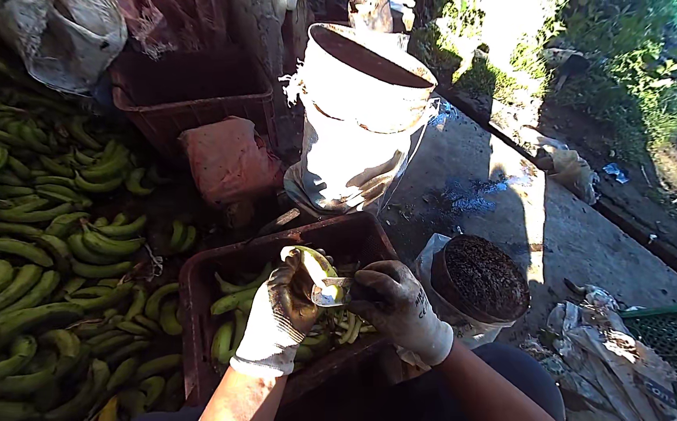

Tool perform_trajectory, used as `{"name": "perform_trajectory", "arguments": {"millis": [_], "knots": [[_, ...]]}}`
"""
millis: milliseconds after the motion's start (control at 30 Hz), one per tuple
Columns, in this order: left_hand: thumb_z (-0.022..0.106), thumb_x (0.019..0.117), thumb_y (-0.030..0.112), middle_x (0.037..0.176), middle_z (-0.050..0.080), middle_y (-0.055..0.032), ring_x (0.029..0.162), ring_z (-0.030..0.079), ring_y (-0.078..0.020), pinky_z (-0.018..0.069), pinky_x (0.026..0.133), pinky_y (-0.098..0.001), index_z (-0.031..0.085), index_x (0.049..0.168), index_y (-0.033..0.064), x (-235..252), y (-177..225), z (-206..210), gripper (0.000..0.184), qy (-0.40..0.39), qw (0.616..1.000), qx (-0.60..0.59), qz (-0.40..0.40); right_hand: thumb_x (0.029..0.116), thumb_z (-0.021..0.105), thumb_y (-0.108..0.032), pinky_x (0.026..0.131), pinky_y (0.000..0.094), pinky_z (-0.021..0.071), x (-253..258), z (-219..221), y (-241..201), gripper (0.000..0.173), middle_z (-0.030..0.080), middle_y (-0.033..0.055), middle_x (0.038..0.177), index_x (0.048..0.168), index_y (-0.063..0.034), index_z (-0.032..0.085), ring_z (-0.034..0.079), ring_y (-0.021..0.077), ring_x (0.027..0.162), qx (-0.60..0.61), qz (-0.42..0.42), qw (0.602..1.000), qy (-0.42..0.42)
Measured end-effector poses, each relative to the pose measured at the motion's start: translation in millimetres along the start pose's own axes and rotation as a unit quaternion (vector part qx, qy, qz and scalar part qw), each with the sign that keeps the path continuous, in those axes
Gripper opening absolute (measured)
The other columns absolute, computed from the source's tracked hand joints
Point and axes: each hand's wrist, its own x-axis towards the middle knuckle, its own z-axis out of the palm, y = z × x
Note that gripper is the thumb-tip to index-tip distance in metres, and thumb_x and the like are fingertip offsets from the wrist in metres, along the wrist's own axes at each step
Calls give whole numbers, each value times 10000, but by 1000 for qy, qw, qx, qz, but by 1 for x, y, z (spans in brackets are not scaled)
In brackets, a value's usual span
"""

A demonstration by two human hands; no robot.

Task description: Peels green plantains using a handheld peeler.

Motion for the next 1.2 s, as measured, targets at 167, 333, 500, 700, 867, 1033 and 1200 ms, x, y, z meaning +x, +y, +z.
{"name": "perform_trajectory", "arguments": {"millis": [167, 333, 500, 700, 867, 1033, 1200], "knots": [[393, 1073, 127, 943, 677, -113, 826, 687, -173, 605, 735, -322, 600, 1165, 20, -13, 4, 0, 250, -97, 986, 134, 10, 897, 789, -407, 962, 392, 547, 5, -7, 1, 385, 705, 44, 1169, 1213, -190, 754, 650, 164, 1103, 43, 16, 999, -5], [477, 1042, 190, 1107, 682, -103, 959, 685, -165, 598, 841, -340, 534, 1390, 57, -22, 2, 1, 377, -201, 942, 267, -19, 945, 737, -364, 958, 321, 565, 13, -21, 10, 371, 708, 38, 1161, 1228, -125, 750, 657, 117, 1089, 112, 94, 988, -39], [507, 1025, 226, 1241, 677, -90, 1041, 694, -171, 598, 890, -350, 424, 1537, 119, -26, 5, 10, 530, -232, 910, 320, -128, 1012, 611, -448, 975, 333, 557, 25, -26, 40, 351, 746, -29, 1135, 1182, -184, 769, 681, 59, 1069, 117, 237, 955, -136], [632, 998, 316, 1194, 682, -117, 999, 698, -201, 610, 854, -373, 450, 1499, 87, -15, -8, 4, 581, -175, 934, 312, -30, 968, 579, -608, 922, 449, 569, 25, -37, 67, 434, 740, -37, 1041, 1152, -255, 749, 692, 116, 985, -5, 350, 934, -69], [589, 984, 138, 1103, 690, -106, 925, 690, -179, 602, 809, -355, 506, 1434, 48, -2, -2, -3, 466, -82, 947, 302, 72, 963, 698, -415, 981, 368, 569, 10, -35, 13, 429, 691, 58, 1221, 1273, -119, 711, 655, 147, 1131, 53, 144, 988, -9], [250, 1107, 228, 1043, 696, -145, 920, 717, -236, 622, 779, -394, 560, 1221, 55, 0, 7, -4, 373, -81, 995, -25, -47, 938, 740, -407, 1013, 381, 540, 1, -23, 8, 427, 682, 78, 1239, 1278, -151, 710, 636, 183, 1168, 42, 27, 998, -29], [306, 1107, 232, 986, 703, -125, 900, 709, -189, 614, 783, -338, 637, 1114, 43, -7, 4, -6, 382, -145, 985, 12, -93, 917, 780, -355, 1012, 391, 535, 3, -25, 3, 374, 693, 53, 1216, 1249, -189, 737, 636, 173, 1154, 62, -14, 997, -38]]}}
